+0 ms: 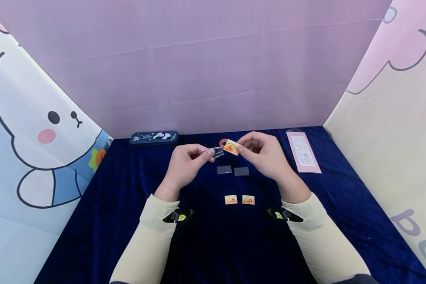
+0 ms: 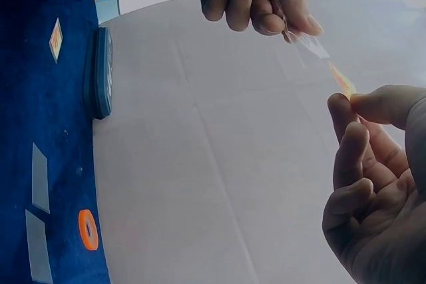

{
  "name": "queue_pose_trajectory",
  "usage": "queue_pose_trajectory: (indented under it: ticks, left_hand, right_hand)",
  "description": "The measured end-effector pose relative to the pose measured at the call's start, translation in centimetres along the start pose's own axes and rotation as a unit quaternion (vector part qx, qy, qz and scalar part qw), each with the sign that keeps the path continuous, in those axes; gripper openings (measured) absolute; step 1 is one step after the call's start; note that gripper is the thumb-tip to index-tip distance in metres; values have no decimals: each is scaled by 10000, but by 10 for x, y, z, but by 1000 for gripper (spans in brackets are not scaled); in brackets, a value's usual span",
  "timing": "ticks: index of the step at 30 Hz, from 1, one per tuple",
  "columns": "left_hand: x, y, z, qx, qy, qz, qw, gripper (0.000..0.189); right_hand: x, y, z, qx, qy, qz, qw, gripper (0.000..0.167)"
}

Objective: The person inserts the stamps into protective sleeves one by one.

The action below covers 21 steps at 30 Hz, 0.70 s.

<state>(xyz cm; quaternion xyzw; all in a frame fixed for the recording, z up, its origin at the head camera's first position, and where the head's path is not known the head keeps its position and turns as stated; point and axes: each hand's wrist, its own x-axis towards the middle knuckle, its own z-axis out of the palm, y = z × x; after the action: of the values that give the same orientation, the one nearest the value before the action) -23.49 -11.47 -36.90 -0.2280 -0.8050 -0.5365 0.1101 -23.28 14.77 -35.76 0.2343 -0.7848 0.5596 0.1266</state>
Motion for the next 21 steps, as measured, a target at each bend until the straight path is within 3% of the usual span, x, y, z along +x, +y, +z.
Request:
queue_pose_trajectory:
  ticks: [21]
  left_hand:
    - [0, 2, 2, -19, -42, -78, 10000, 23]
  right_hand:
    - [0, 0, 2, -147, -75, 13, 9999, 6]
